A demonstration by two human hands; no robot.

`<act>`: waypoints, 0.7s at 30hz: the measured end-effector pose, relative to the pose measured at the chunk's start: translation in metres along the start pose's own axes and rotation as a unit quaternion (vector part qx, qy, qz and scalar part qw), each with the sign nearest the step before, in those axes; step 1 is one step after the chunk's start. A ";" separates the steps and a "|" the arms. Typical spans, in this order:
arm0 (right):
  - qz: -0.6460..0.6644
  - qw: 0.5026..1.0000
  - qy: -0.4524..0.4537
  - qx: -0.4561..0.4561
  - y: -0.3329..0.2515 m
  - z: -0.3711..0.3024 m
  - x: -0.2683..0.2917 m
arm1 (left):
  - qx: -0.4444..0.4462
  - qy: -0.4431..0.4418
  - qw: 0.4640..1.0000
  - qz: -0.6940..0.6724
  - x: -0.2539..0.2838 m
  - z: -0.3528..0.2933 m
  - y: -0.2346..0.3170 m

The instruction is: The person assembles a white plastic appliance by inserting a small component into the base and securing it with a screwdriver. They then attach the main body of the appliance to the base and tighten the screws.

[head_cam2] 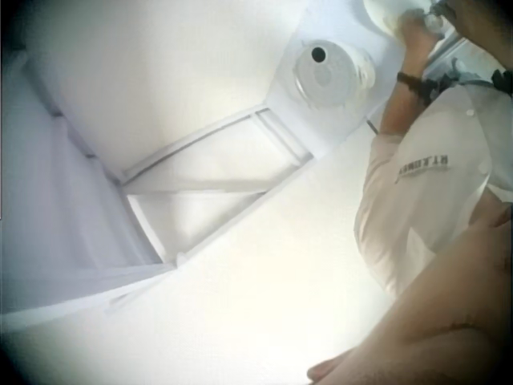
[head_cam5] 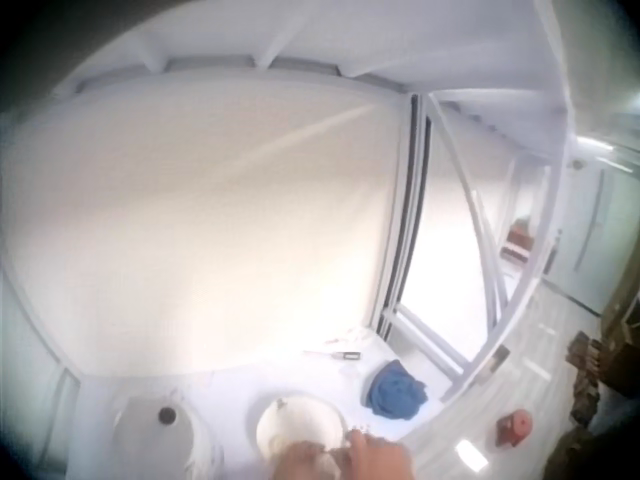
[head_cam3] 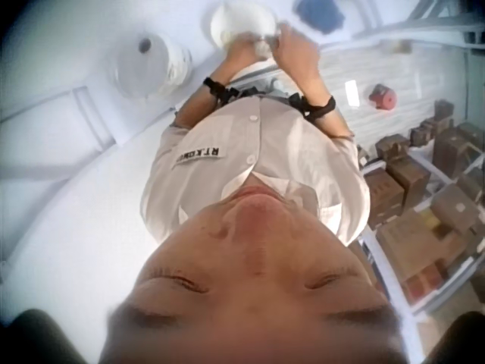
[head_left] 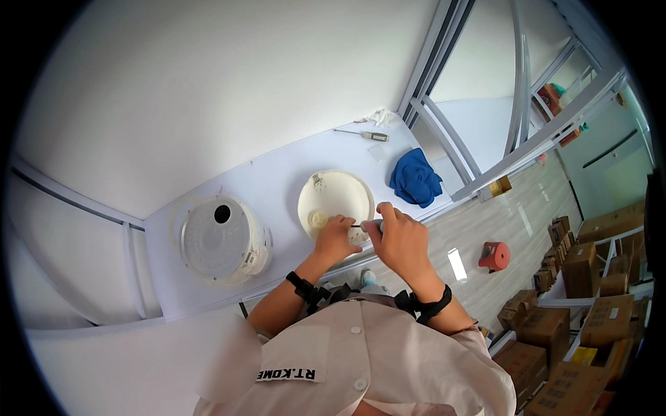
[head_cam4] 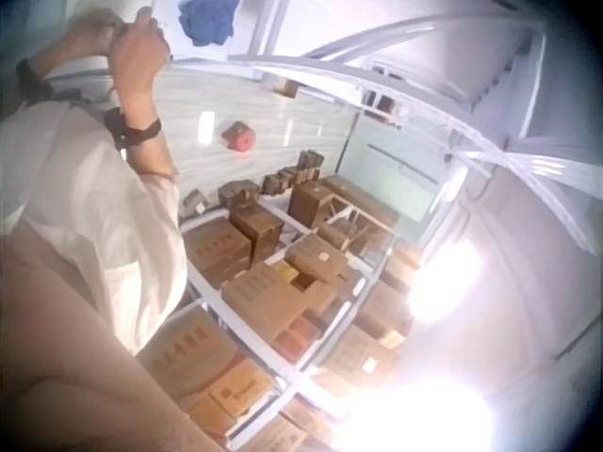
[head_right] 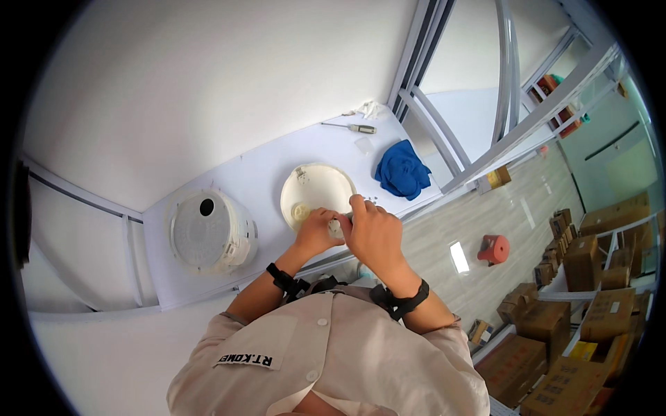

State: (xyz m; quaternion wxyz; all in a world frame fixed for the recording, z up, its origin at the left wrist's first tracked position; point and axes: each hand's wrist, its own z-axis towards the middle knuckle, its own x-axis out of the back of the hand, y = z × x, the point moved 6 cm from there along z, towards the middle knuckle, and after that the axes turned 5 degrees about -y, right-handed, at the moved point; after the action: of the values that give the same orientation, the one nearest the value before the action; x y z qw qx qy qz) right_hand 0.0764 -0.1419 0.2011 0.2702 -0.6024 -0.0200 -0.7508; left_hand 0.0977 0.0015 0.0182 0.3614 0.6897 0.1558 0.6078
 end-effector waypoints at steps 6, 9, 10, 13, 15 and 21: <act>0.016 0.998 0.020 0.059 -0.005 -0.003 0.012 | 0.007 0.010 1.000 0.012 0.001 -0.001 0.004; 0.034 0.998 -0.028 0.053 0.000 -0.001 0.004 | 0.019 0.006 1.000 0.003 0.003 -0.001 0.003; 0.033 0.996 -0.085 -0.004 0.002 -0.001 0.000 | 0.022 0.004 1.000 0.001 0.004 -0.001 0.004; 0.022 0.969 -0.204 -0.135 0.005 0.000 -0.001 | 0.016 0.016 1.000 -0.001 0.005 -0.004 0.004; 0.016 0.984 -0.141 -0.105 0.000 0.002 0.007 | 0.016 0.020 1.000 -0.001 0.003 -0.003 0.002; 0.041 0.999 -0.018 0.015 0.005 -0.004 0.001 | 0.023 0.007 1.000 0.005 0.002 0.000 0.005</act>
State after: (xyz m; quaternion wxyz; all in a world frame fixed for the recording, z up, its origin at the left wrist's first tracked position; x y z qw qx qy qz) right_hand 0.0750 -0.1481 0.1989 0.3091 -0.6118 -0.0110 -0.7281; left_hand 0.0973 -0.0005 0.0229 0.3417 0.6941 0.1688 0.6107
